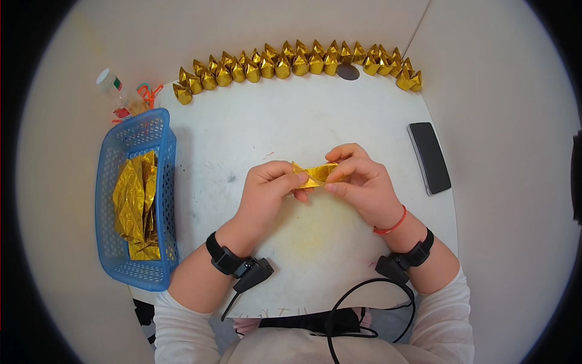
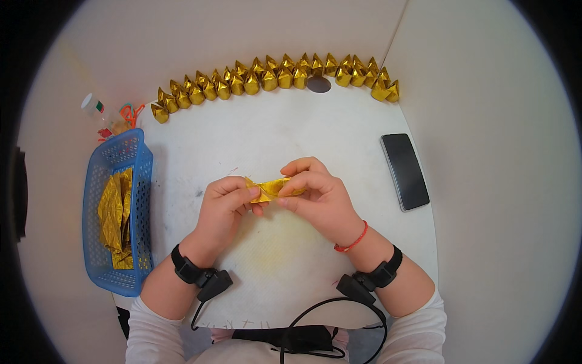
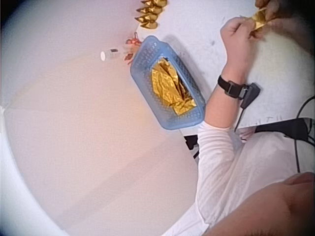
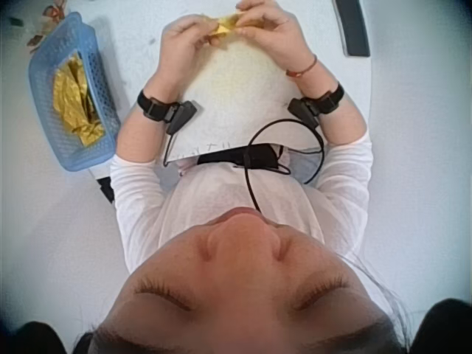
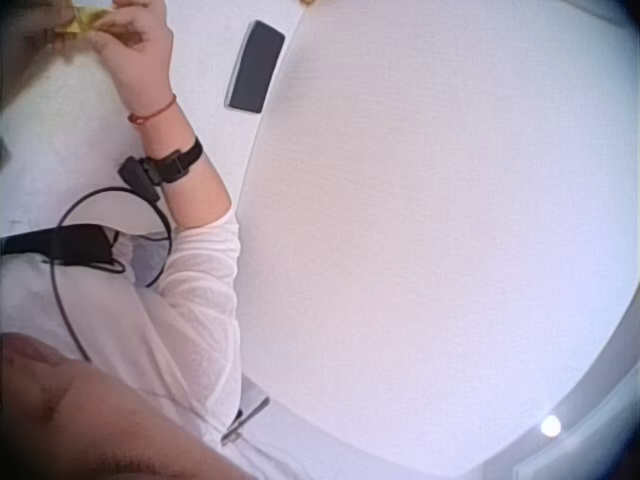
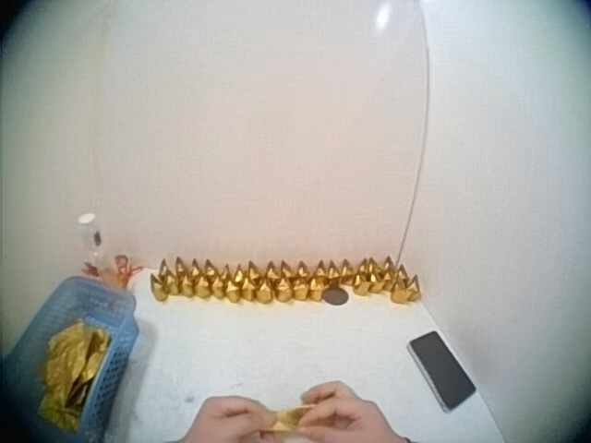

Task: Folding gold paper into a decorative shape.

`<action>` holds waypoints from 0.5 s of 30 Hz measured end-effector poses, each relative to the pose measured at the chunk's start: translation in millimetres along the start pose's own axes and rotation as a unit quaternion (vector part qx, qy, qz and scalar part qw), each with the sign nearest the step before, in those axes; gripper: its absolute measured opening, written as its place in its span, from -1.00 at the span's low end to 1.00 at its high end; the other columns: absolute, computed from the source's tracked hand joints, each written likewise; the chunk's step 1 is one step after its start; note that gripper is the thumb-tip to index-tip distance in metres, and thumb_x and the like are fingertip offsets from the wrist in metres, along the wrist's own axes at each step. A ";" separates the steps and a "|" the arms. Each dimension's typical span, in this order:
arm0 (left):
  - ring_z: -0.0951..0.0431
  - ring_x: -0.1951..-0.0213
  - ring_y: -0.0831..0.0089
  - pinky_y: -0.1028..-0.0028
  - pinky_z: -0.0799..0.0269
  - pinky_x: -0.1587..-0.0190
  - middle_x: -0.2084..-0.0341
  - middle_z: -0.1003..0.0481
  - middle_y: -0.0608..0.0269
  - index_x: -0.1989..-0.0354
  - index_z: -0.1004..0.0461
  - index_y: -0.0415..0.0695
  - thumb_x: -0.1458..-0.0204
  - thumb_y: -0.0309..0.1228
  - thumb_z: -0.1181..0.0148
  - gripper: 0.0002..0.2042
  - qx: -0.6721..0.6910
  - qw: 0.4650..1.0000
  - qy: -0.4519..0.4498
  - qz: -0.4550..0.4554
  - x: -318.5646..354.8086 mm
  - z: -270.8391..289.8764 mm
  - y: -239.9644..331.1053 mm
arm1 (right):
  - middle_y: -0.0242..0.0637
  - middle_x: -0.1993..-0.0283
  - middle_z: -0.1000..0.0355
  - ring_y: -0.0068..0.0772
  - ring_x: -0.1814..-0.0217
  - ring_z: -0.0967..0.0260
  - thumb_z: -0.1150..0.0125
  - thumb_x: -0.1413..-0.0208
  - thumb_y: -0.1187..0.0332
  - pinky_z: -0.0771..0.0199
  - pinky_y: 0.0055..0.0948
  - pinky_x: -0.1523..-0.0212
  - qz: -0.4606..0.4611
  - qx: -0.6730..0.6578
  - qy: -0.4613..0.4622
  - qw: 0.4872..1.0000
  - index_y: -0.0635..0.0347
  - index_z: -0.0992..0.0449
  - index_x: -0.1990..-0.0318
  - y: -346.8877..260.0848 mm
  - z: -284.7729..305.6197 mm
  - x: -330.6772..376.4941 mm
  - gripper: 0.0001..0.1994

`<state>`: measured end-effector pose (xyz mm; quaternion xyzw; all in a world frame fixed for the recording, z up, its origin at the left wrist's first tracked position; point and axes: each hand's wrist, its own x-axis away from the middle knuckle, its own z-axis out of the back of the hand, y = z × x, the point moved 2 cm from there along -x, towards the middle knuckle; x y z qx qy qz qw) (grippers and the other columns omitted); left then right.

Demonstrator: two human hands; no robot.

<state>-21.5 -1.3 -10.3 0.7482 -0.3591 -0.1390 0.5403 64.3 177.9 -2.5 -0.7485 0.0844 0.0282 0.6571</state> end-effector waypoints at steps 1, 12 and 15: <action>-0.54 0.39 0.45 0.48 -0.47 0.30 0.41 -0.57 0.12 0.42 -0.52 -0.29 -0.12 -0.54 -0.10 -0.88 0.021 1.000 0.000 0.001 -0.5 -0.4 0.2 | -0.32 -0.06 -0.28 -0.43 -0.10 -0.27 -0.34 0.02 0.61 -0.33 -0.45 -0.14 0.026 0.020 0.004 0.999 0.18 -0.58 0.30 -0.2 0.5 -0.2 -0.86; -0.53 0.43 0.53 0.57 -0.44 0.34 0.41 -0.57 0.18 0.39 -0.50 -0.22 -0.17 -0.50 -0.11 -0.89 0.024 0.999 0.045 0.002 -1.0 -1.0 0.5 | -0.28 -0.09 -0.28 -0.32 -0.13 -0.27 -0.37 0.13 0.61 -0.36 -0.38 -0.13 0.101 0.178 -0.007 0.979 0.11 -0.64 0.36 -8.5 -2.9 -0.1 -0.83; -0.53 0.43 0.58 0.60 -0.45 0.33 0.39 -0.57 0.20 0.35 -0.51 -0.23 -0.19 -0.49 -0.14 -0.90 -0.049 0.997 0.054 -0.004 0.2 -6.5 1.7 | -0.27 -0.09 -0.28 -0.33 -0.12 -0.29 -0.36 0.11 0.62 -0.38 -0.37 -0.12 0.111 0.179 -0.004 0.978 0.13 -0.63 0.35 -8.9 -1.5 -0.3 -0.83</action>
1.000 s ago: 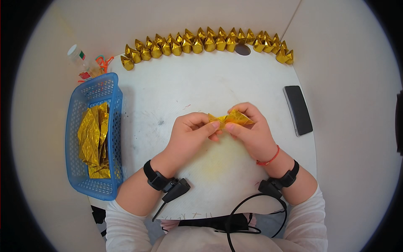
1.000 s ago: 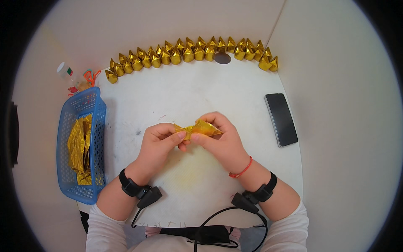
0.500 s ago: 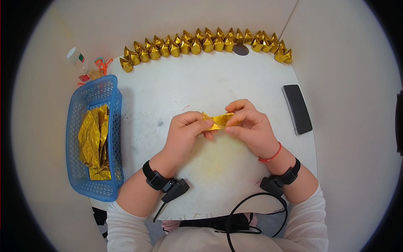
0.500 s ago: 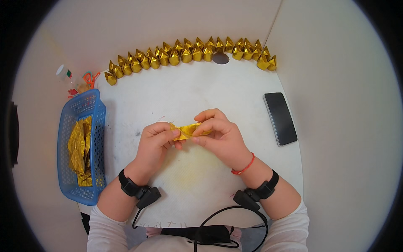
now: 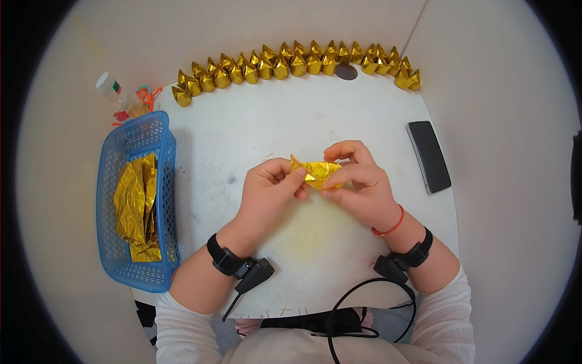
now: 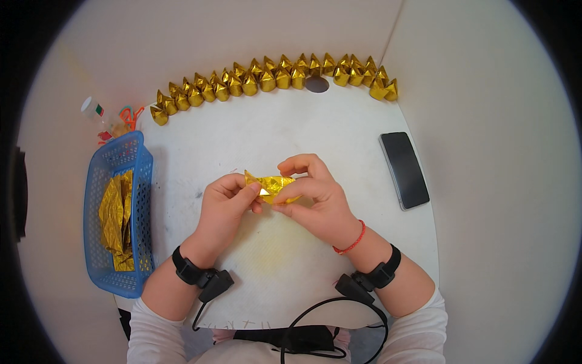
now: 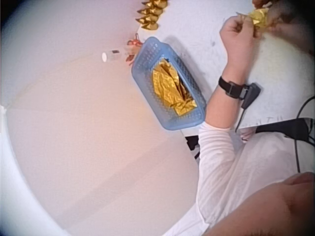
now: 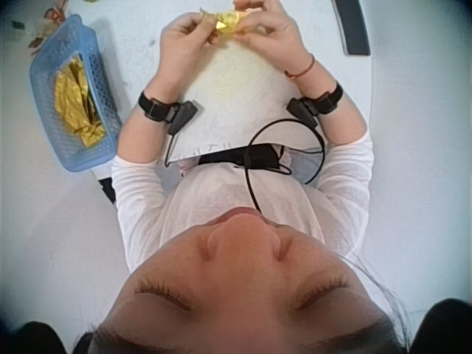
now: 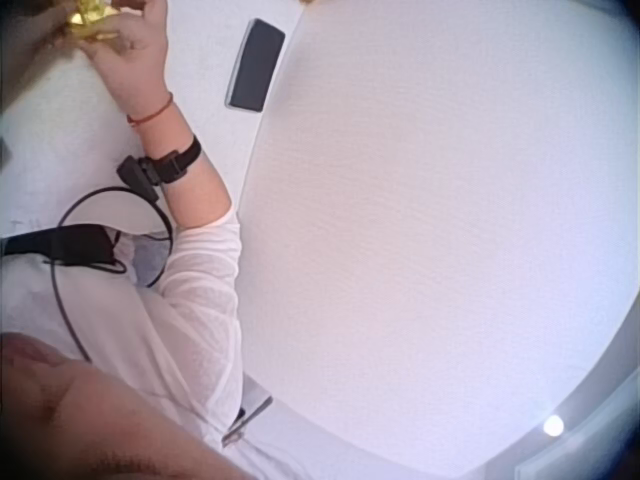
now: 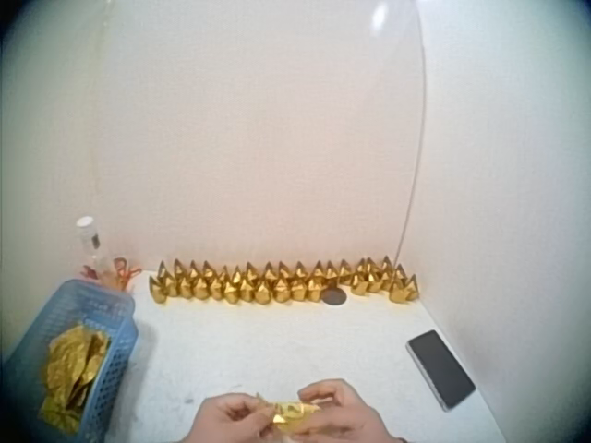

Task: Folding gold paper into a decorative shape.

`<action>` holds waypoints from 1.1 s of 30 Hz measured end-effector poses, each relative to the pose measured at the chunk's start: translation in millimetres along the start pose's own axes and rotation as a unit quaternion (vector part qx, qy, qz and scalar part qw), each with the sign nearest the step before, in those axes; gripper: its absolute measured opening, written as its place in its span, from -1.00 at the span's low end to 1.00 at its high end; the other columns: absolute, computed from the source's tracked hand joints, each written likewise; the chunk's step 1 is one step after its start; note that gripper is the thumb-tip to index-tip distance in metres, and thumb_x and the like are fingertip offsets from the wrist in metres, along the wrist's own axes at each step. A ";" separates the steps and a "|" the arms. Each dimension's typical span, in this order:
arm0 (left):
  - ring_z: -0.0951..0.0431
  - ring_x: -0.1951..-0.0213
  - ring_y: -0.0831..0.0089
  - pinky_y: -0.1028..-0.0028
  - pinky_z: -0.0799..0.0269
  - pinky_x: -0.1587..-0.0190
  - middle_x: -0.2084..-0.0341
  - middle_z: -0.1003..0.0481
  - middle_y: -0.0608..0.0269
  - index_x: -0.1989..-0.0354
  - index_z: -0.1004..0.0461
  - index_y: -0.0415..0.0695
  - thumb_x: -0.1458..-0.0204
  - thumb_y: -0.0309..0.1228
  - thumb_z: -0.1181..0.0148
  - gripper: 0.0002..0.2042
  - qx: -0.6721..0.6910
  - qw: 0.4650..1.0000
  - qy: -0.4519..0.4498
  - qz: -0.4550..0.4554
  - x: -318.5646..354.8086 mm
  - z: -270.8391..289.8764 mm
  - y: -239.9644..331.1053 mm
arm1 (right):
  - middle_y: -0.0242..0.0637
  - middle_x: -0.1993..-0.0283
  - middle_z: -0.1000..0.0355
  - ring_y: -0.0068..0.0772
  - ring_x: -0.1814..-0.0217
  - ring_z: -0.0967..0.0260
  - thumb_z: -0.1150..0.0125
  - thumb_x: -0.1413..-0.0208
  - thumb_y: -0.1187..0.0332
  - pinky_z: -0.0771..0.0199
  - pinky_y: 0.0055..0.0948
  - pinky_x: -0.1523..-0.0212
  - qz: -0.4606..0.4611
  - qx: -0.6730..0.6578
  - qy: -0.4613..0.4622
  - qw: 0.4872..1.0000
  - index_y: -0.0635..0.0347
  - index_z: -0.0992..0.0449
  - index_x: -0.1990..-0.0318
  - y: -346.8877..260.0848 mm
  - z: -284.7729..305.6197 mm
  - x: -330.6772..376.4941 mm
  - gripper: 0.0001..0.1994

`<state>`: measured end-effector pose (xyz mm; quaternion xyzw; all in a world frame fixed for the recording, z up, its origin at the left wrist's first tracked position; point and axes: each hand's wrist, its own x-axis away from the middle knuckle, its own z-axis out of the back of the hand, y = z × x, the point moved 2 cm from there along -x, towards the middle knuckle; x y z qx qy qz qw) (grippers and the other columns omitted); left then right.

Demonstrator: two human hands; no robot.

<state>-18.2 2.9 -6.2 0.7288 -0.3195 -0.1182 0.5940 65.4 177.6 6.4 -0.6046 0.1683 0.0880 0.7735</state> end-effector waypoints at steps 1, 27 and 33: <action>-0.53 0.42 0.60 0.60 -0.46 0.32 0.39 -0.58 0.20 0.32 -0.52 -0.25 -0.19 -0.48 -0.15 -0.90 -0.031 0.999 -0.004 -0.010 0.8 -1.5 1.1 | -0.26 -0.10 -0.28 -0.35 -0.11 -0.30 -0.36 0.10 0.62 -0.39 -0.39 -0.11 0.004 -0.002 0.004 1.000 0.14 -0.62 0.35 0.1 0.8 0.1 -0.84; -0.63 0.38 0.43 0.52 -0.57 0.27 0.34 -0.62 0.08 0.30 -0.50 -0.28 -0.13 -0.58 -0.19 -0.97 -0.004 0.997 -0.073 0.001 5.0 -7.1 3.9 | -0.25 0.16 -0.51 -0.52 0.08 -0.48 -0.26 -0.14 0.54 -0.51 -0.50 0.02 -0.236 -0.278 0.061 0.929 0.36 -0.48 0.17 -1.4 -11.6 4.5 -0.86; -0.65 0.33 0.42 0.51 -0.59 0.23 0.34 -0.62 0.04 0.32 -0.52 -0.30 -0.12 -0.58 -0.21 -0.96 0.000 0.995 -0.100 0.006 5.5 -5.4 2.5 | -0.35 0.19 -0.49 -0.59 0.16 -0.44 -0.24 -0.15 0.52 -0.47 -0.56 0.09 -0.236 -0.276 0.047 0.931 0.33 -0.50 0.26 8.5 -10.0 9.5 -0.93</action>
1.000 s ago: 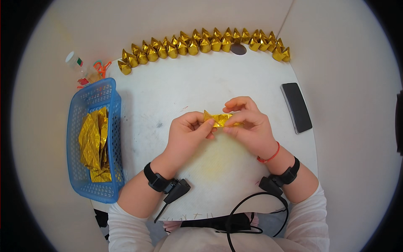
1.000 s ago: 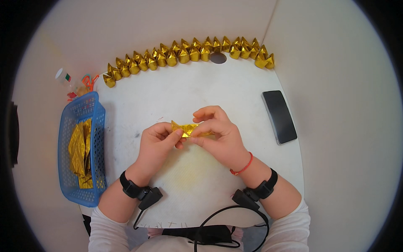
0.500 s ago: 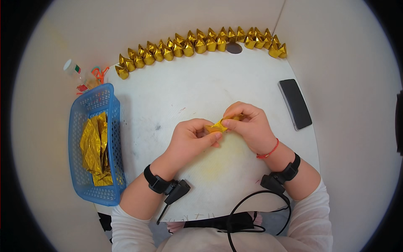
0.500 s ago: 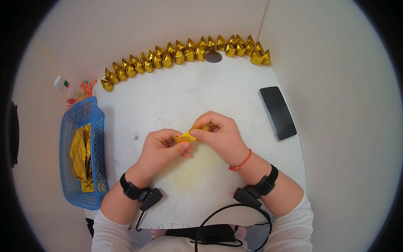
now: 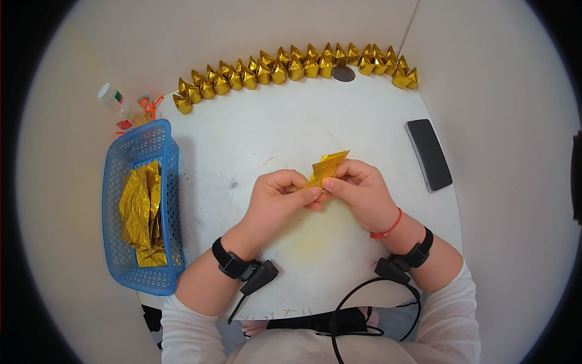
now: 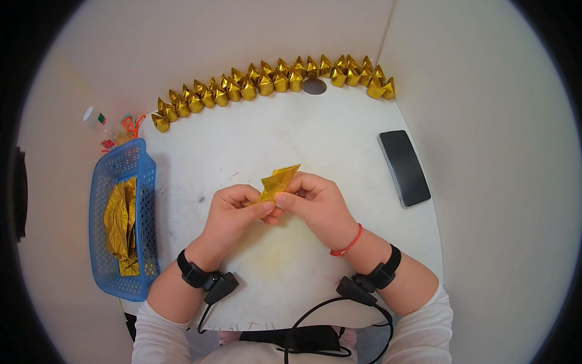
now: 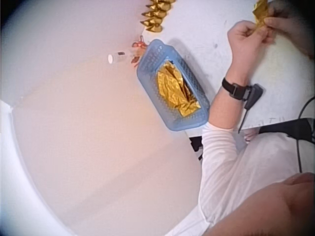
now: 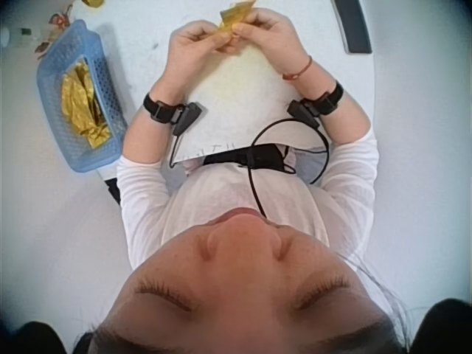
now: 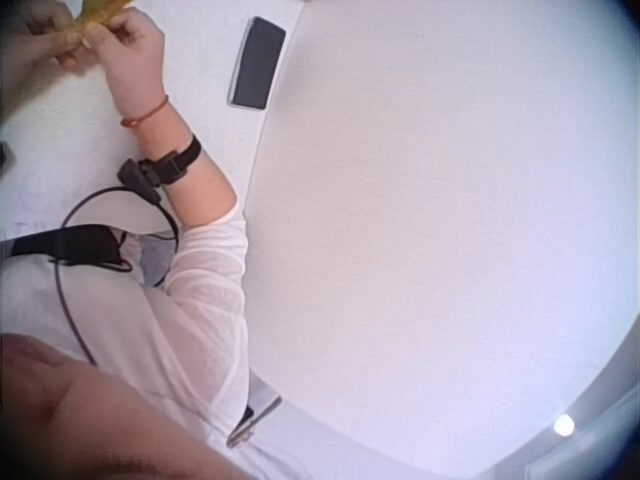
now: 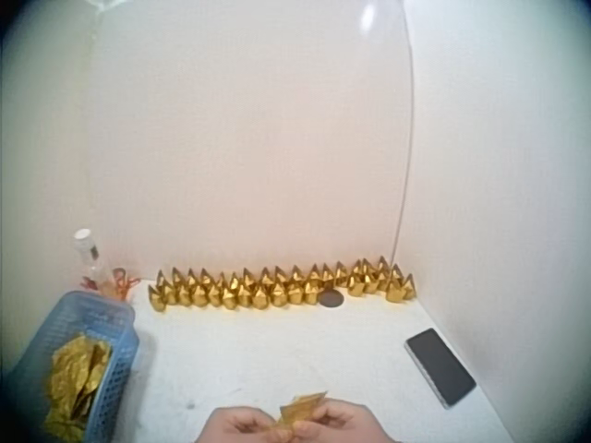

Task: Folding gold paper into a decorative shape.

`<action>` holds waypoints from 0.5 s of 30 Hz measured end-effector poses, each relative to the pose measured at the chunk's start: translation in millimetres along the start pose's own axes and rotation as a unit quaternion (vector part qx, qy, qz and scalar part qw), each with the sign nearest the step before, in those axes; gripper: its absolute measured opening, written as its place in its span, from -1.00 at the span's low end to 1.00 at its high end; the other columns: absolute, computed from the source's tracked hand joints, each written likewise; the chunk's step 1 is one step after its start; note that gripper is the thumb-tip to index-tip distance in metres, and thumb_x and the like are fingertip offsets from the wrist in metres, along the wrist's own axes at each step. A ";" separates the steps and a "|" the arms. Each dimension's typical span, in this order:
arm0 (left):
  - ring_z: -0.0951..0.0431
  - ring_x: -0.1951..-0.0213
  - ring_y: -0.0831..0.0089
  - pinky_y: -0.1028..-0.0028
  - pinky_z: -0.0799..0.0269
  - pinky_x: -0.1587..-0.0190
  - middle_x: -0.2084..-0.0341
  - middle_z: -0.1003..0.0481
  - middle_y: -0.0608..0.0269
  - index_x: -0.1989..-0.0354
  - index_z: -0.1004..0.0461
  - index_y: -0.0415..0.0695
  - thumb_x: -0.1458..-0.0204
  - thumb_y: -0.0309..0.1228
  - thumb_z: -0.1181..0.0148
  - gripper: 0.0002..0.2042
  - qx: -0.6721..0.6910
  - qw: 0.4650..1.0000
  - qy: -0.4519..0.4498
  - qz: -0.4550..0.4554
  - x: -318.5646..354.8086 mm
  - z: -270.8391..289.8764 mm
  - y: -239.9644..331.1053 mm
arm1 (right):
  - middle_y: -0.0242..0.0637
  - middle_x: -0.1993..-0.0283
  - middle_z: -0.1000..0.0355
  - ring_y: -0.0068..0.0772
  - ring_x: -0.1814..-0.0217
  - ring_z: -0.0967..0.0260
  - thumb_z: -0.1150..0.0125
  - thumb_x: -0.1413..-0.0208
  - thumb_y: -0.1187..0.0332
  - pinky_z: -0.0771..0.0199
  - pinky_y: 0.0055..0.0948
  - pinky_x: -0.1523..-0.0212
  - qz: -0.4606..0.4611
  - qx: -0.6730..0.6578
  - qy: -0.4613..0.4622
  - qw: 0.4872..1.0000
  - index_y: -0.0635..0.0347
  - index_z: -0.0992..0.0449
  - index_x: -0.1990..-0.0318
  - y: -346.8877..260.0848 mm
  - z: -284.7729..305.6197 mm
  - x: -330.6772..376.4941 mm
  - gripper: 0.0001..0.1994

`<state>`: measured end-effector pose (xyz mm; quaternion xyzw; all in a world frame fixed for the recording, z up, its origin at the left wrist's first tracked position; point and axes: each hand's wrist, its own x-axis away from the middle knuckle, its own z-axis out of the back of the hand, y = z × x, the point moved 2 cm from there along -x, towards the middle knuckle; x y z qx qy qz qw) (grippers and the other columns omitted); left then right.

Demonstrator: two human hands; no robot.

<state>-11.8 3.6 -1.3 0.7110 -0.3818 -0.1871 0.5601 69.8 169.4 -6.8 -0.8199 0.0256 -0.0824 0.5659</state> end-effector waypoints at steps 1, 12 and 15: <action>-0.65 0.34 0.40 0.47 -0.59 0.24 0.36 -0.62 0.04 0.37 -0.52 -0.29 -0.12 -0.58 -0.21 -0.95 -0.011 1.000 0.000 0.000 0.3 -0.6 -0.3 | -0.37 0.21 -0.48 -0.62 0.20 -0.43 -0.24 -0.14 0.53 -0.46 -0.58 0.13 0.013 -0.008 -0.003 1.000 0.32 -0.50 0.28 1.5 0.9 -0.2 -0.94; -0.63 0.42 0.36 0.43 -0.61 0.31 0.36 -0.58 0.04 0.13 -0.44 -0.33 -0.24 -0.35 -0.11 -0.76 0.120 0.991 -0.022 0.055 -1.9 3.3 3.4 | -0.23 0.21 -0.47 -0.38 0.34 -0.46 -0.27 0.07 0.64 -0.48 -0.52 0.34 0.322 0.377 0.035 0.868 0.31 -0.53 0.32 -33.9 -0.7 7.4 -0.87; -0.62 0.46 0.36 0.42 -0.61 0.37 0.38 -0.58 0.04 0.18 -0.46 -0.33 -0.26 -0.30 -0.05 -0.73 0.141 0.983 -0.069 0.095 -0.8 5.1 5.8 | -0.21 0.21 -0.47 -0.29 0.32 -0.48 -0.26 0.08 0.64 -0.52 -0.48 0.32 0.398 0.472 -0.010 0.787 0.30 -0.55 0.30 -36.3 -7.6 8.4 -0.85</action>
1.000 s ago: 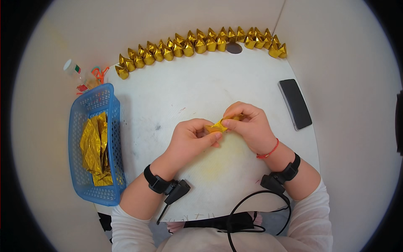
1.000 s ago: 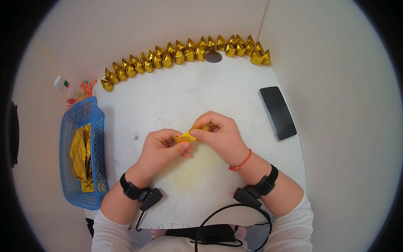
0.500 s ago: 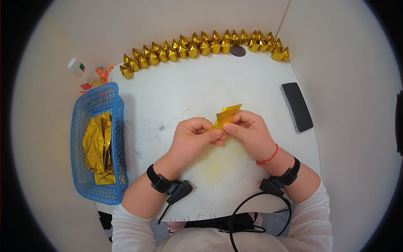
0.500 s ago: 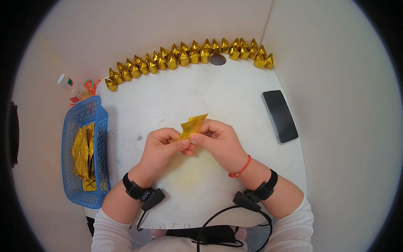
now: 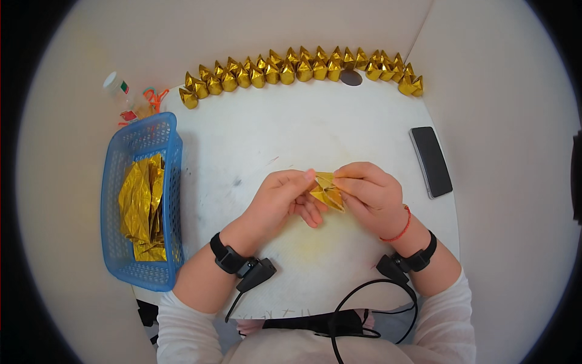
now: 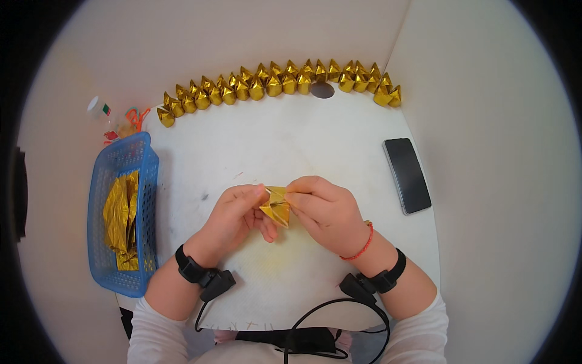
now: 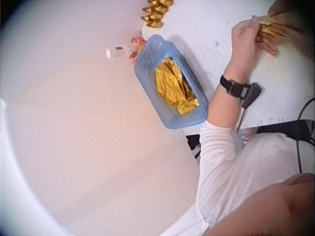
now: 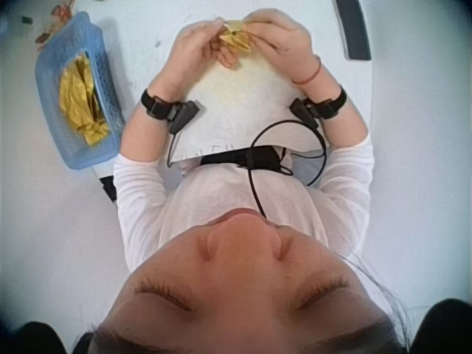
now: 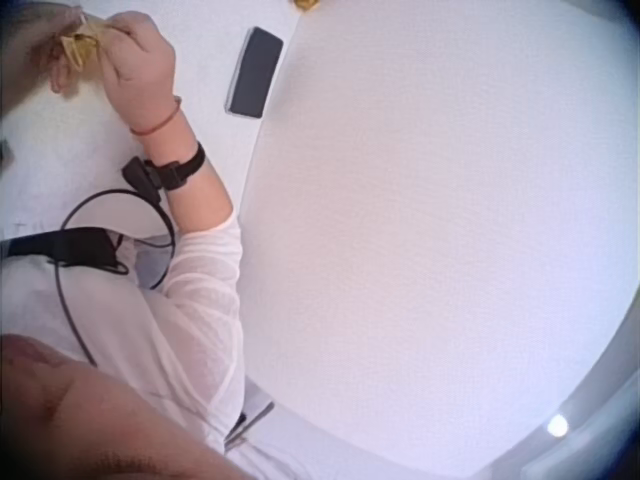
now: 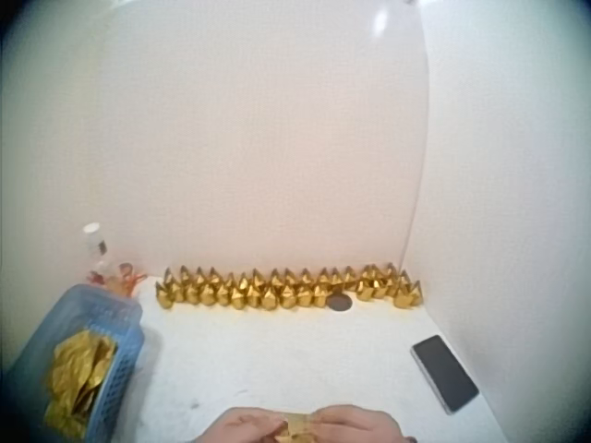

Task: Folding gold paper into a decorative shape.

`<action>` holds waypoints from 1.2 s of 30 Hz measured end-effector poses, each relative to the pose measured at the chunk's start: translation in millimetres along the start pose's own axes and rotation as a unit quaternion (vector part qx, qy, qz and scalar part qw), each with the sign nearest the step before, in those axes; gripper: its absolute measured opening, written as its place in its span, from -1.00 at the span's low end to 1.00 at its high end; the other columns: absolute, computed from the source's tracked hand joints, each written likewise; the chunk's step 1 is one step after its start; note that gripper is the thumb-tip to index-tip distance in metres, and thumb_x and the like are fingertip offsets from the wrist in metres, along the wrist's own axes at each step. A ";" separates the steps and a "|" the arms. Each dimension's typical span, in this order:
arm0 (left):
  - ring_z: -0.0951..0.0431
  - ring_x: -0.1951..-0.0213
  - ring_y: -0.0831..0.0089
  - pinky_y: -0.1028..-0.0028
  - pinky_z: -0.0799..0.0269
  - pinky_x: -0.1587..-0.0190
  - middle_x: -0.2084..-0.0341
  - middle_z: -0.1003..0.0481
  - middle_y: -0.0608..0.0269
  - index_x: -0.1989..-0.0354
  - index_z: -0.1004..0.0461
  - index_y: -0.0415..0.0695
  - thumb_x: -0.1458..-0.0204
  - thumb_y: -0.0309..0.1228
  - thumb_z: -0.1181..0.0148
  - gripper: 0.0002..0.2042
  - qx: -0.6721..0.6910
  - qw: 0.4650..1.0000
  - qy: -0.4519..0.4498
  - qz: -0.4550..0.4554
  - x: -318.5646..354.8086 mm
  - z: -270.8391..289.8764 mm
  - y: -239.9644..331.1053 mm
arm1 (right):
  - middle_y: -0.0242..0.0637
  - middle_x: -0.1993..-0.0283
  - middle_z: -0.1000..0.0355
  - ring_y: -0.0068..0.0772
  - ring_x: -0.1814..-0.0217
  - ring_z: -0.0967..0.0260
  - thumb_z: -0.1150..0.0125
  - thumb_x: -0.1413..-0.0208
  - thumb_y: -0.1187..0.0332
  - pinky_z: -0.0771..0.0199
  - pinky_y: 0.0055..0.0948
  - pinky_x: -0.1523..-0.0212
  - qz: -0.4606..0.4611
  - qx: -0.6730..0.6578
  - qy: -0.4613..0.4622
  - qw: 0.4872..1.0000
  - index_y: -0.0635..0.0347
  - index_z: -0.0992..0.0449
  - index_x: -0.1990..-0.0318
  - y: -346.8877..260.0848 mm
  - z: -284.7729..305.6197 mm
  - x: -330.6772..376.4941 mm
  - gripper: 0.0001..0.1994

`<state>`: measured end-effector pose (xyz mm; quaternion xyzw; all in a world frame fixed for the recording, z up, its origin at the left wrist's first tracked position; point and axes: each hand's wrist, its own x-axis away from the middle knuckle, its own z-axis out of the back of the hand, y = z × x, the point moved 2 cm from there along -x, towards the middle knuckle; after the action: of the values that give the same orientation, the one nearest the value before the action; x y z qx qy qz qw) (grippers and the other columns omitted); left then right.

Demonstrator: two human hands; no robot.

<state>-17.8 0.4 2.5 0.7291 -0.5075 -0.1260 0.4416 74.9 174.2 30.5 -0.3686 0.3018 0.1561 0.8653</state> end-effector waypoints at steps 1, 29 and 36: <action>-0.62 0.48 0.37 0.42 -0.61 0.40 0.39 -0.58 0.03 0.20 -0.47 -0.33 -0.26 -0.30 -0.02 -0.72 -0.020 1.000 -0.006 0.005 0.6 -1.3 0.8 | -0.21 0.21 -0.47 -0.27 0.30 -0.49 -0.25 0.07 0.64 -0.54 -0.45 0.30 0.027 0.006 -0.013 1.000 0.30 -0.55 0.30 -1.9 -1.2 -0.7 -0.85; -0.62 0.48 0.46 0.52 -0.60 0.39 0.41 -0.59 0.09 0.27 -0.47 -0.35 -0.17 -0.55 -0.17 -0.91 -0.117 0.988 0.084 -0.062 -7.0 2.8 -6.0 | -0.24 0.14 -0.39 -0.40 0.19 -0.42 -0.29 0.03 0.64 -0.49 -0.51 0.20 -0.123 -0.099 -0.048 0.986 0.26 -0.52 0.32 13.2 -10.6 3.7 -0.87; -0.64 0.43 0.41 0.49 -0.61 0.36 0.39 -0.59 0.03 0.23 -0.47 -0.39 -0.18 -0.55 -0.14 -0.88 -0.145 0.986 0.069 -0.049 -5.7 3.1 -5.1 | -0.36 0.26 -0.46 -0.61 0.21 -0.46 -0.28 -0.06 0.63 -0.48 -0.62 0.18 -0.358 -0.377 -0.030 0.854 0.30 -0.46 0.30 17.9 -17.8 12.5 -0.89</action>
<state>-19.1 4.2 -4.7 0.6883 -0.4158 -0.1690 0.5699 68.4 173.9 3.1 -0.7441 0.0413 -0.0515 0.6648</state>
